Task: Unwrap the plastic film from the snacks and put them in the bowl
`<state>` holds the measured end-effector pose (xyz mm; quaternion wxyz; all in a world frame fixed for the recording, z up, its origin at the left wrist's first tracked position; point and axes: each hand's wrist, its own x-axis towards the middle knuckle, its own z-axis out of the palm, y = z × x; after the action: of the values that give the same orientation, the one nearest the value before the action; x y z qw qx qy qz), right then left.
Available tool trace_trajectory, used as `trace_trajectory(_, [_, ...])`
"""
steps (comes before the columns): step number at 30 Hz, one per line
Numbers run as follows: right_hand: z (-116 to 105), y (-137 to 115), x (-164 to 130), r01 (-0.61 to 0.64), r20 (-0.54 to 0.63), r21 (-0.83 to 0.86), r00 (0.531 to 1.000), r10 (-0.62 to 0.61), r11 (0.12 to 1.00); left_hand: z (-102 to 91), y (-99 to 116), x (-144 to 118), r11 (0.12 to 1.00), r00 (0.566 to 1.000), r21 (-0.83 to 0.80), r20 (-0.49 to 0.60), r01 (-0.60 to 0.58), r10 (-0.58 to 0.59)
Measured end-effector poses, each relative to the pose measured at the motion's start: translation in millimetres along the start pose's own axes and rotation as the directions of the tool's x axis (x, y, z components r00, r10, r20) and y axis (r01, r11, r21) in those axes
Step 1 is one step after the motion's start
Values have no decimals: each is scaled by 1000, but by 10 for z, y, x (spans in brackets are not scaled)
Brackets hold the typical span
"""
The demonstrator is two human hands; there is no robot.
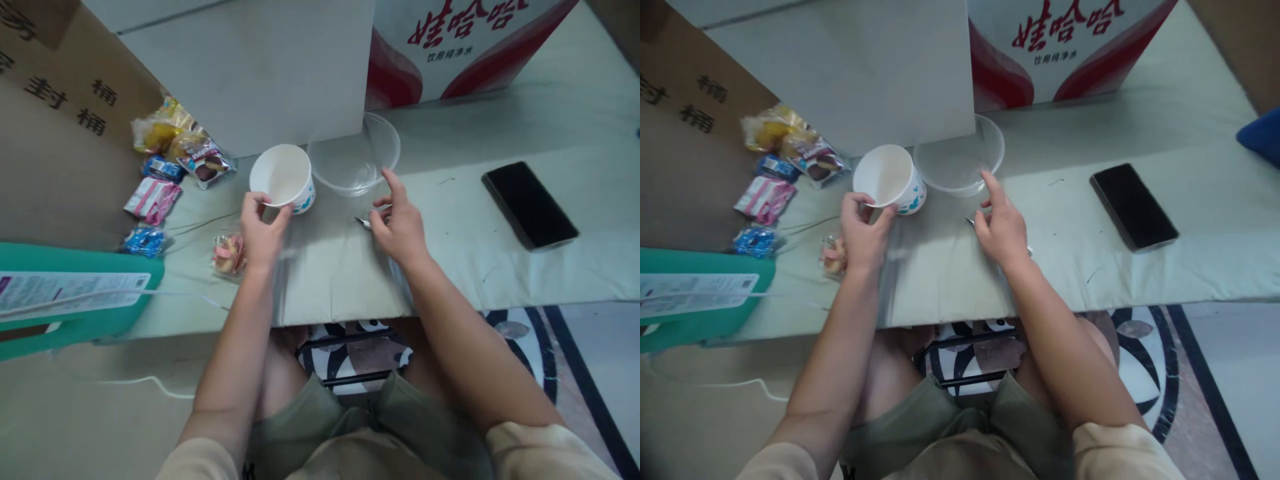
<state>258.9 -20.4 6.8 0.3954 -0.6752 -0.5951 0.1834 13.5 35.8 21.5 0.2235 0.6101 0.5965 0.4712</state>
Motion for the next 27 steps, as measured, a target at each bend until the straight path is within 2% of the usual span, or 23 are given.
trace_trajectory(2, [23,3,41,6,17,-6,1000,-6,1000,128,39,-31,1000,999,-17,29,19,-19])
trace_trajectory(7, [-78,25,102,35,-104,-16,994,-36,999,206,64,-51,999,996,20,77,34,-35])
trace_trajectory(10, [-222,71,110,-19,-171,-27,985,14,999,243,9,-57,999,995,-35,99,37,-33])
trace_trajectory(13, [-351,126,61,-87,-185,1,979,86,996,319,-34,-95,995,989,-87,141,51,-39])
trace_trajectory(16, [-418,180,-58,-94,-203,6,975,94,996,338,-7,-142,996,981,-85,195,2,14])
trace_trajectory(19, [-439,243,-202,-38,-160,-111,987,19,993,180,91,-166,986,987,125,129,-107,91])
trace_trajectory(21, [-448,291,-284,-1,-53,-238,998,-12,971,-18,162,-185,927,996,365,43,-89,78])
trace_trajectory(24, [-461,363,-361,33,99,-388,995,6,921,-343,199,-259,767,997,637,-42,82,-72])
trace_trajectory(26, [-459,401,-378,42,140,-407,990,17,913,-518,139,-324,697,981,705,9,130,-193])
trace_trajectory(27, [-452,411,-380,45,144,-396,989,14,917,-587,83,-352,690,973,714,55,120,-226])
